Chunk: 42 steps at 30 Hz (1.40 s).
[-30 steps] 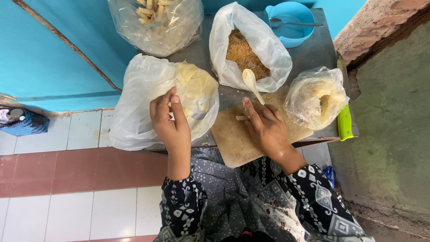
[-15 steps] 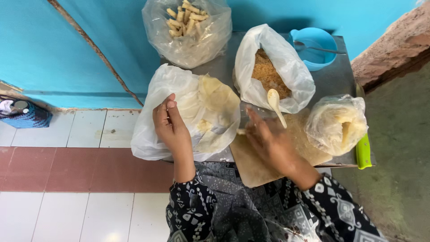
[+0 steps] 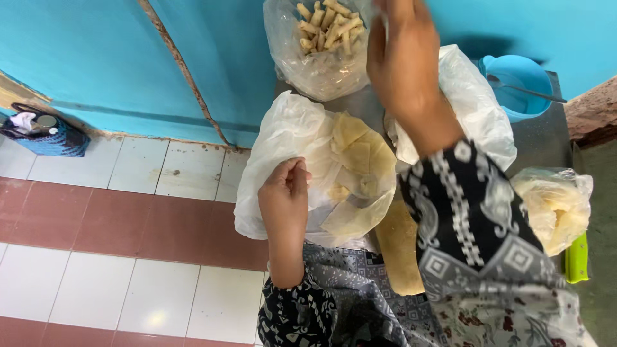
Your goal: The person sits at a small table and folds square pastry wrappers around a spoonful of brown filling, pinching the edges closed by hand. The finished rolled pastries are placed into a plastic bag, and the person repeats the wrapping cycle with new wrappers.
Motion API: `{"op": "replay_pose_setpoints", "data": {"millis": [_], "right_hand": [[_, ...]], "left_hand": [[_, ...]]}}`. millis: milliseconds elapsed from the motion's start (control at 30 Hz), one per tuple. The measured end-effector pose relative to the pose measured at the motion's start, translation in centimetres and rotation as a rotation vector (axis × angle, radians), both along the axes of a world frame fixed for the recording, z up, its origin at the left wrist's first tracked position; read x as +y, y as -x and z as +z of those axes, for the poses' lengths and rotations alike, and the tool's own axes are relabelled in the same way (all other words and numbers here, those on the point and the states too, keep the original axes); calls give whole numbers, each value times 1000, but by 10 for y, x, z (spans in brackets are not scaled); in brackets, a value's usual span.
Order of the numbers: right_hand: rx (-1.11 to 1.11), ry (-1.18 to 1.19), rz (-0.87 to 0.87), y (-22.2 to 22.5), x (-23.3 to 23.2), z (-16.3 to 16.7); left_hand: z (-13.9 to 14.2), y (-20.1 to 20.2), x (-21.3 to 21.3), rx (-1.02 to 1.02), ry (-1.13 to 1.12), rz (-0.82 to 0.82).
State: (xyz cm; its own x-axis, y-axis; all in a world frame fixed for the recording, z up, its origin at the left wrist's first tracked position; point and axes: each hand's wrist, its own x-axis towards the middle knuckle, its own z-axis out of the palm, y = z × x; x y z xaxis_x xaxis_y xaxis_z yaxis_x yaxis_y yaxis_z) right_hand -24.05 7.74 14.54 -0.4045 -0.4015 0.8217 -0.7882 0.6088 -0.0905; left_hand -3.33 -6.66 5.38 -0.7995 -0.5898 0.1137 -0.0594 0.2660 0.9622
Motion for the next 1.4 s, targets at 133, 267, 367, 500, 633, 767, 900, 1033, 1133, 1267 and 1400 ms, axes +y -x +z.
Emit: {"op": "replay_pose_setpoints", "data": {"millis": [133,267,367,500,633,767,900,1033,1133,1267,1400], "right_hand": [[-808,-97,51,-99,14,-53],[-748,-138,27,-119,19,-73],[-929,112,49,-116,34,-70],[-1078,482,200,-134,52,-70],[-1044,628,258,-168,60,-81],[-1152,894,338,-180,86,-86],[-1320,1253,582,-196,116,-88],[-1324,1319,611,-213,147,-91],[-1246,1355,609,-222,169,-96],[-815,1205,323,-226,173,-106],[-528,544,112,-213,140,-108]], "left_hand": [[-5,4,6,-117,25,-38],[-11,-1,24,-51,-135,-59],[-17,4,37,118,-216,-112],[-30,2,62,115,-463,-231],[-36,-7,87,217,-478,-229],[-34,-21,94,217,-411,-228],[-28,-38,87,163,-262,-215],[-26,-46,85,101,-141,-124],[-31,-44,87,153,-222,-135],[-45,-43,96,242,-654,-250],[-57,-45,102,345,-744,-266]]}}
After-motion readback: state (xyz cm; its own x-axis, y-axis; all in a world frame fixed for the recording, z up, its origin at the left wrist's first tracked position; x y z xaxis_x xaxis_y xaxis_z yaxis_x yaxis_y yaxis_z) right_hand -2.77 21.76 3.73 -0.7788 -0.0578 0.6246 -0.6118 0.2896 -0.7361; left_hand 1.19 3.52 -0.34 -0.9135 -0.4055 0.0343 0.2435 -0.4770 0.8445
